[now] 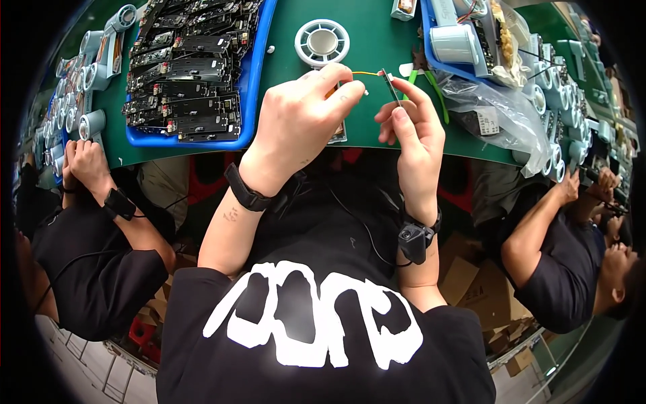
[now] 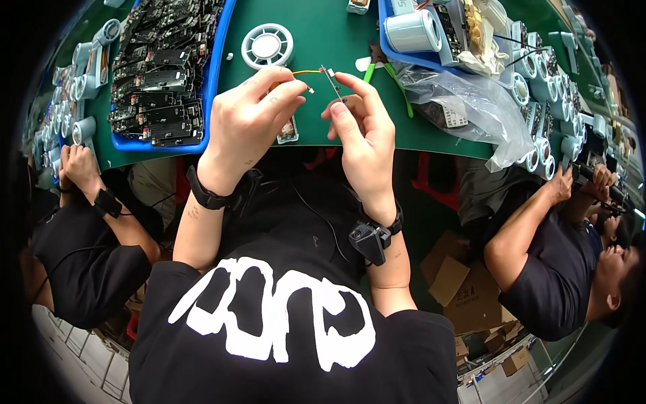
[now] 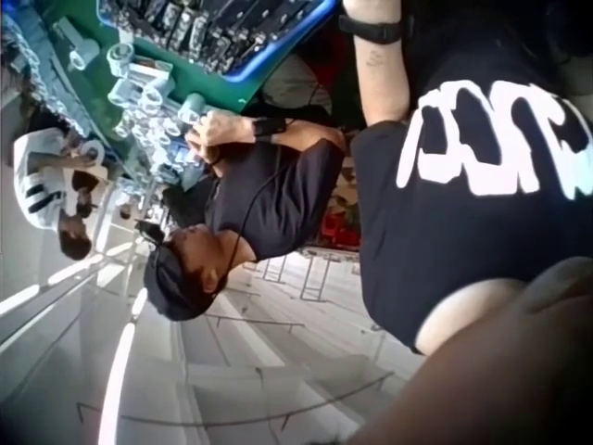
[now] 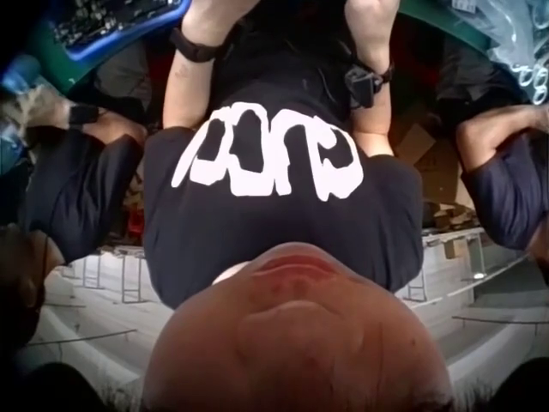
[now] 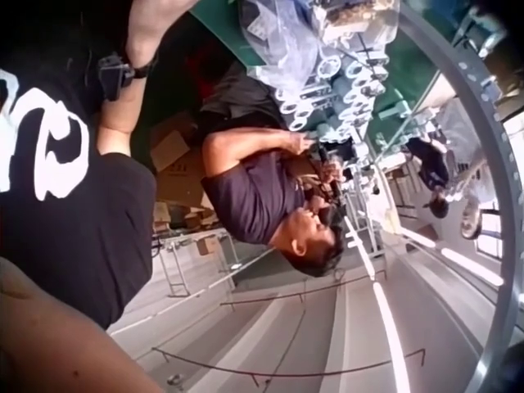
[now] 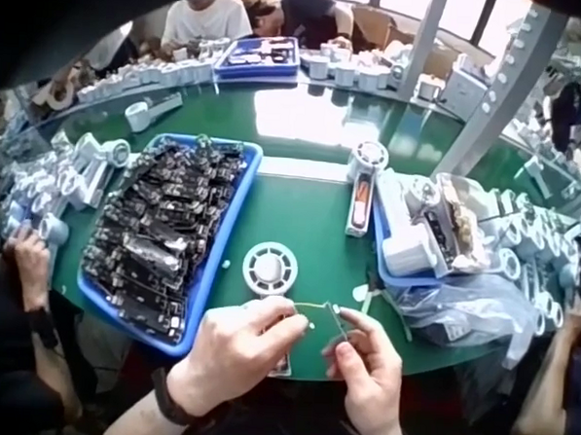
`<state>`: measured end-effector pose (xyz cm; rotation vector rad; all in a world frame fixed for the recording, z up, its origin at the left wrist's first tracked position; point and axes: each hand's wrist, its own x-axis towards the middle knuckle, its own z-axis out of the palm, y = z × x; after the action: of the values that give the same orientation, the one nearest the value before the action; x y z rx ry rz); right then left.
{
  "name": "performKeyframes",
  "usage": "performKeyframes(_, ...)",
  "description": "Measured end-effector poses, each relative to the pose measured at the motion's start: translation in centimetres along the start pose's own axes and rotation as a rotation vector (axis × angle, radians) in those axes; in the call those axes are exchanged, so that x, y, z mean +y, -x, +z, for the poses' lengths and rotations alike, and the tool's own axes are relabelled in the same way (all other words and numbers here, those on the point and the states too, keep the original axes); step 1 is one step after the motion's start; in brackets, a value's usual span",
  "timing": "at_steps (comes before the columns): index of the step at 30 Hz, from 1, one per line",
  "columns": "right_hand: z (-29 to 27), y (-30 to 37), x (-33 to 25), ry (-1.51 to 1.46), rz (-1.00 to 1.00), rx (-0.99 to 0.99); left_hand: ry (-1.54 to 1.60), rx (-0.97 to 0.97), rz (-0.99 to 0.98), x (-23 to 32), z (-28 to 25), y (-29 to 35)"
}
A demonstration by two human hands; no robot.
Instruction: Assembling small electronic components and circuit boards at a production workbench.
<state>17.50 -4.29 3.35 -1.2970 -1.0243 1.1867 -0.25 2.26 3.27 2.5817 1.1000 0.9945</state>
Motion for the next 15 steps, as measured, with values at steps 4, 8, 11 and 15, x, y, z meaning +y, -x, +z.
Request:
performKeyframes(4, -0.1, -0.1, 0.3, -0.015, -0.016, -0.012, -0.042, -0.029, -0.01, 0.0, -0.1, -0.5)
performKeyframes(8, 0.0, 0.4, 0.7, -0.025, 0.003, -0.038, -0.066, -0.063, 0.006, -0.4, -0.1, -0.3)
performKeyframes(11, 0.3, 0.9, 0.6, -0.055, 0.042, -0.027, -0.039, -0.029, 0.043, -0.6, 0.0, -0.1)
performKeyframes(15, 0.4, 1.2, 0.9, -0.063, 0.048, -0.04, -0.042, -0.036, 0.057, -0.4, -0.2, -0.3)
